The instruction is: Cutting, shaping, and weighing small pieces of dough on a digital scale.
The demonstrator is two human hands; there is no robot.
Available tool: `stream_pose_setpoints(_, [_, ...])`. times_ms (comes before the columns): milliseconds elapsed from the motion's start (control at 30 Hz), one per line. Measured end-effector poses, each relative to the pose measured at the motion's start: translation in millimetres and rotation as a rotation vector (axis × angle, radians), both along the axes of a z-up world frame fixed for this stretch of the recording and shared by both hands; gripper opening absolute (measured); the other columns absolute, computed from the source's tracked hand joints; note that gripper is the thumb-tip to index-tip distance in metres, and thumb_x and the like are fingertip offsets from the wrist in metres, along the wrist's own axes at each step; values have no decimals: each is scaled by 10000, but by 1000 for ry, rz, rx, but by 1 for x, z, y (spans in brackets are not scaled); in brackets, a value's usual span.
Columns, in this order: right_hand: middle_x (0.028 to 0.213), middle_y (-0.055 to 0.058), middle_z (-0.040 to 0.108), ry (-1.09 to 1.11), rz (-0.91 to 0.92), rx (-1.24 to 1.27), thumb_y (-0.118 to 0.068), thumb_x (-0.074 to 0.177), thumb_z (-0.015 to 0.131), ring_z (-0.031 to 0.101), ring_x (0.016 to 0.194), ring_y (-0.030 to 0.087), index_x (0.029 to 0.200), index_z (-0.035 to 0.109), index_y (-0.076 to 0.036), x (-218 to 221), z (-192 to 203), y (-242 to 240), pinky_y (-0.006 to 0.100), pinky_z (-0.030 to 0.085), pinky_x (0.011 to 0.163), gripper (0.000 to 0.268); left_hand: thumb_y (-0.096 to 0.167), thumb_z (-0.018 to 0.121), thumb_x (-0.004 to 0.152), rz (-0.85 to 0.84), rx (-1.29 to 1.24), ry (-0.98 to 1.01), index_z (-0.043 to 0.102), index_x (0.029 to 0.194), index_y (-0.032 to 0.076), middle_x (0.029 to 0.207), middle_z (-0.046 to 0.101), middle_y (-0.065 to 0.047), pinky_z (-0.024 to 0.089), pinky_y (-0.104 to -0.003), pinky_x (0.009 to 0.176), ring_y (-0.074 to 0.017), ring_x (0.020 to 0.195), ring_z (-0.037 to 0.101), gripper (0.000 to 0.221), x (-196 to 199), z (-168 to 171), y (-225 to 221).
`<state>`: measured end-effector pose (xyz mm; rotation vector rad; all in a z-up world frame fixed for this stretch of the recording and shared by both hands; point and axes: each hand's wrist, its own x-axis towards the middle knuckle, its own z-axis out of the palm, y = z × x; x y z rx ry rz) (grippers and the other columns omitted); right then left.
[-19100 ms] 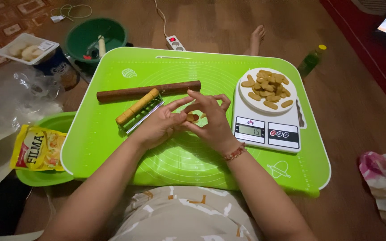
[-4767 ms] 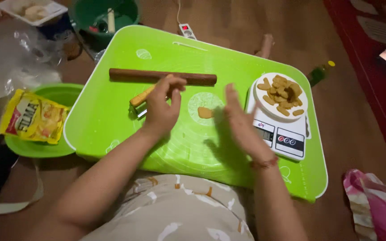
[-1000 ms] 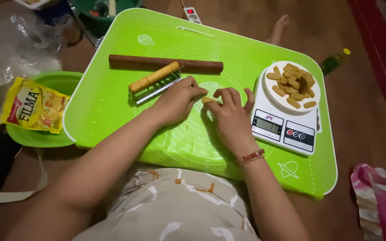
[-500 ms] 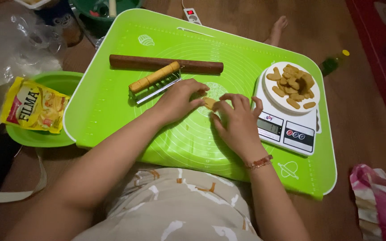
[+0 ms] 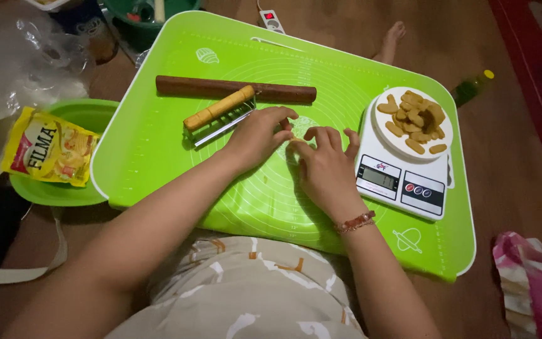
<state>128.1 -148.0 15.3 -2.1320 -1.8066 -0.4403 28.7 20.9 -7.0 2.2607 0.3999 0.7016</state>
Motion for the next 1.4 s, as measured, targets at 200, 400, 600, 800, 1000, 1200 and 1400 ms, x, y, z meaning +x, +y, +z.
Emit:
stream_pose_setpoints(200, [1145, 60, 629, -35, -44, 5, -108, 817, 707, 537, 1224, 260, 1090, 754, -250, -2, -1, -14, 582, 215, 1129, 312, 103, 719, 883, -47, -23, -49, 698, 1168, 37, 1051, 741, -160, 572, -411, 807, -312, 944, 750, 293, 1, -6, 9])
stream_pose_setpoints(400, [1165, 73, 630, -17, -23, 25, -190, 856, 738, 537, 1189, 249, 1170, 770, -260, -3, -1, -31, 560, 220, 1100, 324, 68, 665, 912, -10, 74, 17, 675, 1190, 27, 1039, 731, -226, 557, -460, 820, -396, 969, 708, 282, -3, 11, -5])
stream_pose_setpoints(600, [1167, 11, 666, 170, -62, 154, -234, 818, 834, 553, 1184, 230, 1003, 773, -249, 7, -12, -23, 483, 269, 1032, 195, 112, 629, 961, 145, 16, 162, 651, 1273, 84, 905, 722, -245, 523, -526, 815, -426, 916, 672, 314, -12, 19, -36])
stream_pose_setpoints(800, [1070, 21, 676, 370, -221, 127, -295, 746, 904, 591, 1068, 224, 903, 684, -128, 16, 5, -19, 438, 286, 1001, 318, -51, 530, 838, 106, 44, 46, 636, 1269, 87, 942, 781, -115, 524, -483, 849, -350, 918, 656, 464, 3, -1, -18])
stream_pose_setpoints(1000, [1096, 36, 704, 309, -121, 170, -172, 873, 795, 617, 1102, 233, 1077, 700, -139, 40, 8, -15, 471, 269, 1031, 227, -82, 488, 791, -33, -47, 60, 599, 1319, 84, 946, 778, -109, 530, -453, 838, -319, 915, 681, 565, 17, 8, -9])
stream_pose_setpoints(1200, [1085, -6, 743, 298, 56, -87, -63, 899, 670, 640, 1106, 203, 1087, 757, -200, 54, 30, 13, 495, 271, 1068, 249, -50, 483, 884, -8, -88, 43, 624, 1277, 74, 897, 756, -131, 563, -404, 791, -289, 853, 728, 435, 17, 19, 1])
stream_pose_setpoints(1400, [1132, -4, 740, 341, 176, -265, -181, 899, 725, 634, 1102, 183, 1123, 768, -225, 59, 31, 31, 520, 255, 1066, 233, -52, 442, 885, 19, -171, 32, 603, 1264, 51, 881, 742, -141, 554, -418, 763, -305, 835, 728, 424, -4, 19, -4])
